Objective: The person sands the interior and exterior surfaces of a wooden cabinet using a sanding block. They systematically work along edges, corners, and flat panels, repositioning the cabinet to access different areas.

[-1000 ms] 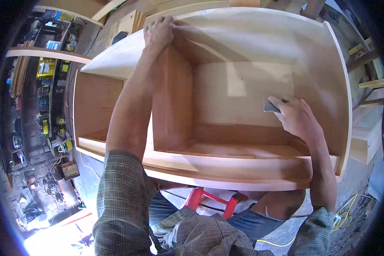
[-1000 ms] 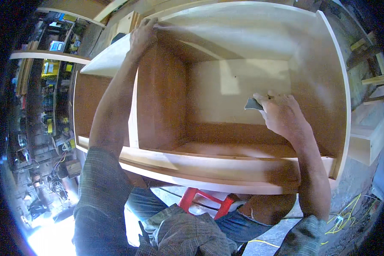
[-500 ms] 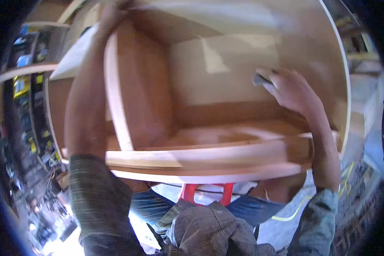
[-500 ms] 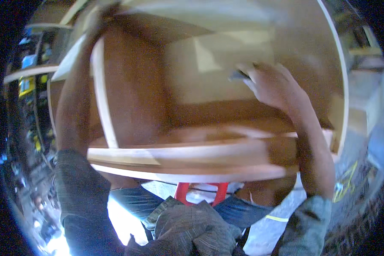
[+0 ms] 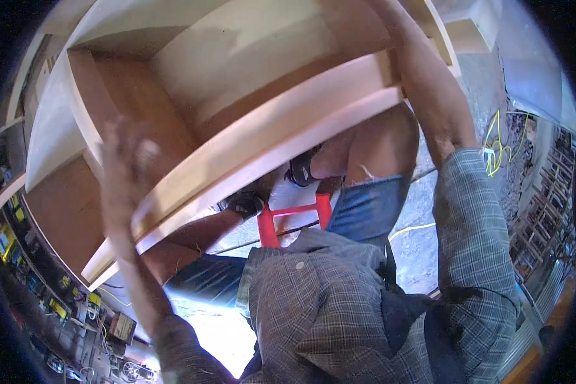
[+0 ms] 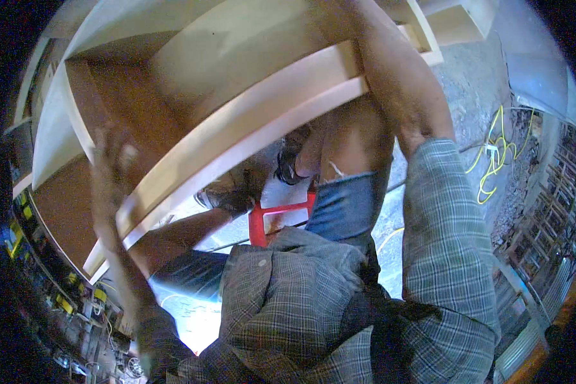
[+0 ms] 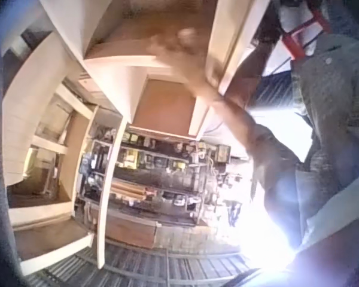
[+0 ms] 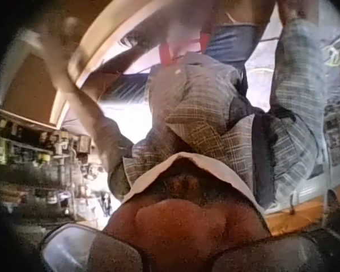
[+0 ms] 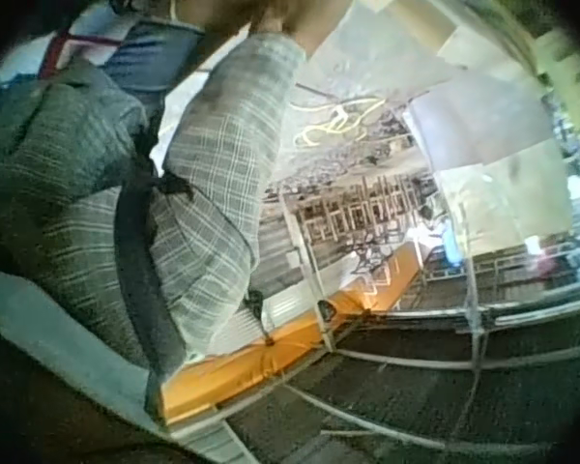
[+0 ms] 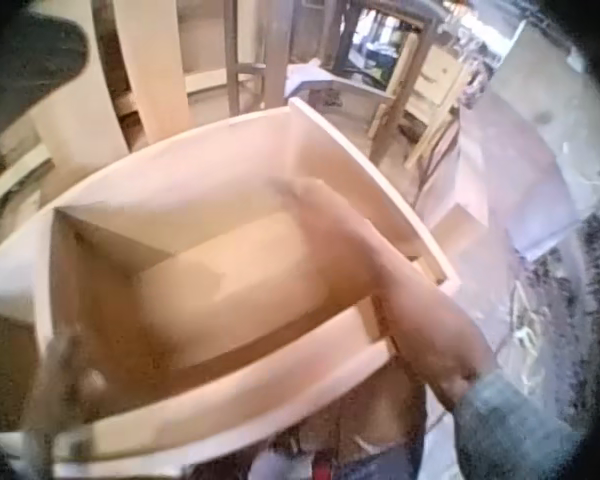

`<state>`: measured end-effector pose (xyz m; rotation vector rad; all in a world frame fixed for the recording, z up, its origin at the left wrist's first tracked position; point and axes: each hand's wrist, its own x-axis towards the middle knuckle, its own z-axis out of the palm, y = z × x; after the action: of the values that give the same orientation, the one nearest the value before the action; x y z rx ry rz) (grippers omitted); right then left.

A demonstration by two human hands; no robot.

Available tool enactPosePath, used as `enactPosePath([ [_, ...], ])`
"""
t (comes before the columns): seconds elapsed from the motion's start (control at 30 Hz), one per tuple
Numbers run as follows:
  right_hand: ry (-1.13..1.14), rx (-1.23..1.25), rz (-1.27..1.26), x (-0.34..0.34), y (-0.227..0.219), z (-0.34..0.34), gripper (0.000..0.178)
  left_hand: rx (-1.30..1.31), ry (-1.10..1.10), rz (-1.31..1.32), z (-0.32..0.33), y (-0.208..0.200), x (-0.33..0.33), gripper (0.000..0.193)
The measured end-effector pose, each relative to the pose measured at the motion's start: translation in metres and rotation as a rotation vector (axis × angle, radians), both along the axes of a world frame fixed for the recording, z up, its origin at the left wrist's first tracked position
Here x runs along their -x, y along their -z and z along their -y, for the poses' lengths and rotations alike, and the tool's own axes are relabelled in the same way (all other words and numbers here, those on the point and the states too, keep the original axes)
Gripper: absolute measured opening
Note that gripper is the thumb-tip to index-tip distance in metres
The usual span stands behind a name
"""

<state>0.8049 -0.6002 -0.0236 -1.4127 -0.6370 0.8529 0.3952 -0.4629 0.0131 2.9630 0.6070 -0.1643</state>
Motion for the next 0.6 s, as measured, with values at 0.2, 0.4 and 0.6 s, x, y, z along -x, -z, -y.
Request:
enactPosePath([
  [0.2, 0.469, -0.157, 0.246, 0.01, -0.118, 0.106, 0.029, 0.095, -0.175, 0.162, 0.142, -0.031, 0.01, 0.055],
  [0.4, 0.794, -0.286, 0.186, -0.001, -0.116, 0.29, 0.03, 0.066, -0.153, 0.44, 0.161, -0.007, 0.013, 0.053],
  [0.6, 1.003, -0.036, -0.157, 0.045, 0.028, 0.396, 0.027, 0.022, -0.222, 0.378, 0.13, -0.027, 0.081, 0.034],
])
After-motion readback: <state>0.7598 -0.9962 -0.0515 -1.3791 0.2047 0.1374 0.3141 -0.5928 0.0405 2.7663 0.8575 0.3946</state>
